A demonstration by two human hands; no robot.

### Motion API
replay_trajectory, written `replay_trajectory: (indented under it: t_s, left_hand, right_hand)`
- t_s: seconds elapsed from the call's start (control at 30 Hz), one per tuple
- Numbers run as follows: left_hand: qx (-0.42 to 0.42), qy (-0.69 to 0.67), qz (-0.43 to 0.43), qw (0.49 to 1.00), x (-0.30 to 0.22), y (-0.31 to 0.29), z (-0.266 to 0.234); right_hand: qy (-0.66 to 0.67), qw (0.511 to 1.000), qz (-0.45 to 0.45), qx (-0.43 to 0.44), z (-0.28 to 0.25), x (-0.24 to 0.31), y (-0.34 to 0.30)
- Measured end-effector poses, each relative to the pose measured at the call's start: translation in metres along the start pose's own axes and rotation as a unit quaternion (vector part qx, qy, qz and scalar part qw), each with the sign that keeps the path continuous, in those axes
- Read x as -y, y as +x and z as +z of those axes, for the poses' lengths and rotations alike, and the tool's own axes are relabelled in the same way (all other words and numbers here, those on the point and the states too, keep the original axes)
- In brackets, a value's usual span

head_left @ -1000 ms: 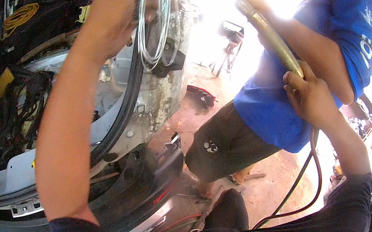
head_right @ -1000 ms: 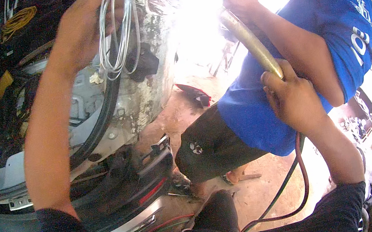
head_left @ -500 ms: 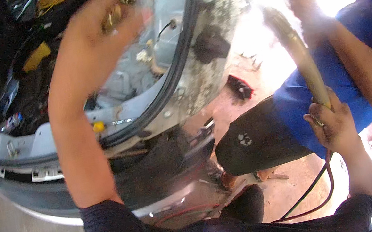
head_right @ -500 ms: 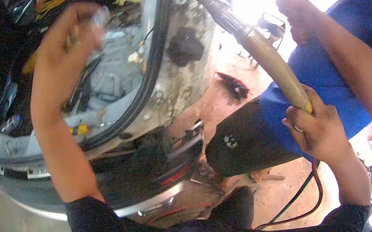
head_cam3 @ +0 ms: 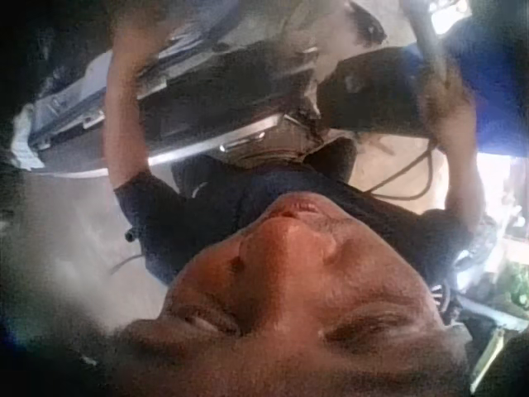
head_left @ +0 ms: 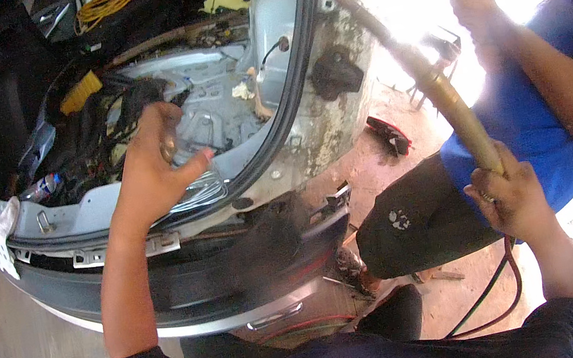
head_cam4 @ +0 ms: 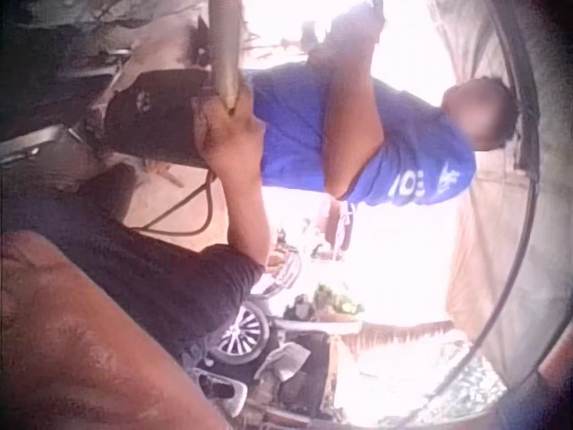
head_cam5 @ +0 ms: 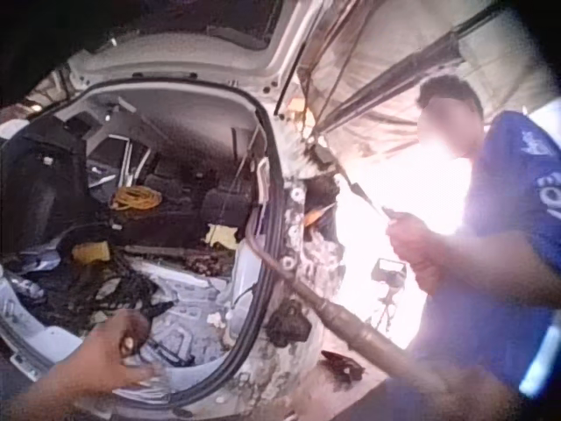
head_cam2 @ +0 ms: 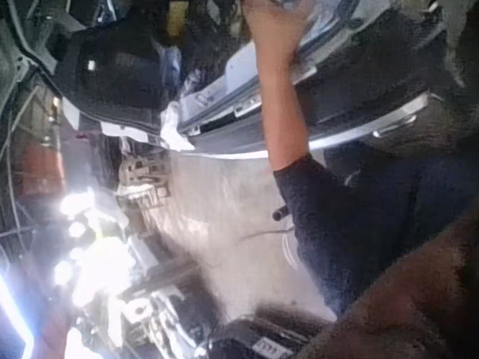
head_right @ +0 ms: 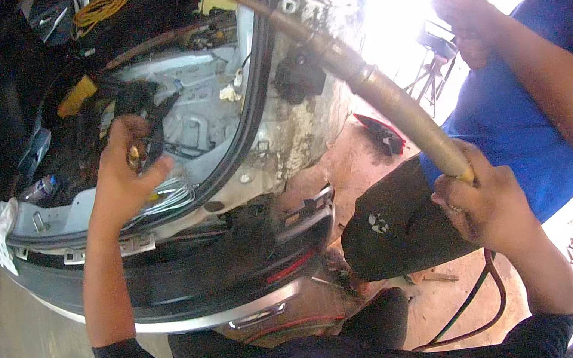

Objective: The person uses a welding torch to heat and weld the rear trunk area of a white car. They hold the torch with both hands, directing the flame at specific points on the metal frame while a coworker assists by holding the trunk lid.

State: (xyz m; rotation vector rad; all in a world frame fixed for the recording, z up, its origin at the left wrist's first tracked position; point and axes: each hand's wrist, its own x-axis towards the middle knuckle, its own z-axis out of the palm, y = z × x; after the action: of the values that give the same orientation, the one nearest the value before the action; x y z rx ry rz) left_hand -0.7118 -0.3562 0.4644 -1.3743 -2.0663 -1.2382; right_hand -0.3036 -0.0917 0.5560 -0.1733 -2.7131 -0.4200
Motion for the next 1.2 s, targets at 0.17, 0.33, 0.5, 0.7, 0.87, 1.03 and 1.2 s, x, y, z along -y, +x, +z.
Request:
replay_trajectory:
  t_s: [0.17,0.33,0.5,0.7,0.87,1.03,1.2]
  left_hand:
    - [0.062,-0.504,-0.135,0.851,-0.039,0.052,0.018]
    - [0.069,-0.53,-0.074,0.842,-0.089,0.077,0.035]
    - [-0.011,-0.538,-0.137,0.832,-0.106,0.08,0.042]
    - [0.028,-0.678,-0.165,0.716,-0.111,0.086,0.059]
    - [0.047,-0.688,-0.161,0.706,-0.12,0.088,0.058]
    - [0.023,-0.685,-0.194,0.702,-0.127,0.083,0.059]
    - [0.031,-0.681,-0.211,0.7,-0.117,0.08,0.061]
  right_hand:
    - [-0.032,0.998,-0.001,0.047,0.001,0.003,-0.012]
    - [0.07,0.964,0.184,0.177,-0.001,0.013,-0.026]
    - [-0.029,0.995,-0.044,0.088,-0.007,0.01,-0.035]
    - [-0.04,0.996,-0.037,0.068,-0.002,0.004,-0.046]
    - [-0.038,0.996,-0.025,0.073,-0.003,0.004,-0.049]
    - [-0.035,0.996,-0.001,0.079,-0.005,0.005,-0.047]
    - [-0.033,0.996,-0.02,0.078,-0.006,0.003,-0.04]
